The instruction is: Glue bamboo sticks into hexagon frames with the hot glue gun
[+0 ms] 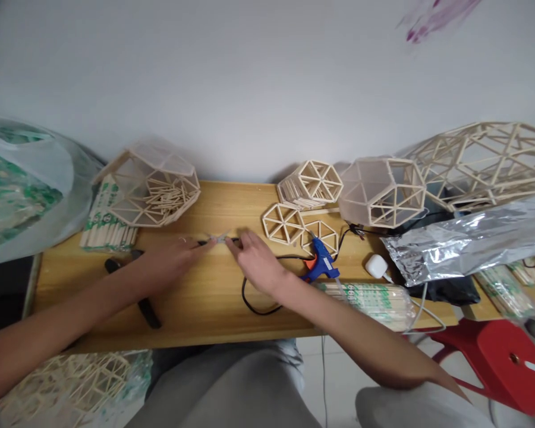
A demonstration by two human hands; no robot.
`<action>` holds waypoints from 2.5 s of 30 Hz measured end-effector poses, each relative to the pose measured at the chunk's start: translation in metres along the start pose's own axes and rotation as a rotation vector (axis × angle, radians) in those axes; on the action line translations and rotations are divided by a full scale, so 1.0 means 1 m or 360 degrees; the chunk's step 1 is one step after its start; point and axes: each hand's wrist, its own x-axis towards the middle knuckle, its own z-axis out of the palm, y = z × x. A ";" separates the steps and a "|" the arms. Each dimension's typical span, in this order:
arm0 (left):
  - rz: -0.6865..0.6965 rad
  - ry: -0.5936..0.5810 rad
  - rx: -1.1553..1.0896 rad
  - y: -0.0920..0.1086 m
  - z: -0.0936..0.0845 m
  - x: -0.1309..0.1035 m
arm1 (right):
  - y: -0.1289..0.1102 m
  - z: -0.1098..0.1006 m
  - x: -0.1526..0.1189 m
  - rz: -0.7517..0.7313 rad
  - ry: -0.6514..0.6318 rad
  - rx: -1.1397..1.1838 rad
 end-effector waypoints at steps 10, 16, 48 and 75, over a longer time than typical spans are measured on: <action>-0.0053 -0.0031 0.0022 -0.009 -0.001 -0.008 | -0.008 0.001 0.012 -0.0045 0.0008 -0.0008; -0.0189 -0.0018 0.0020 -0.020 -0.001 -0.011 | -0.014 0.003 0.024 0.0044 0.0023 0.0069; -0.0429 0.0432 -0.0120 0.009 0.010 -0.002 | -0.002 -0.009 0.021 0.0246 0.0292 0.0360; -0.0046 0.1068 -0.0287 0.043 0.072 -0.116 | 0.005 -0.057 -0.018 0.0682 -0.0372 0.1590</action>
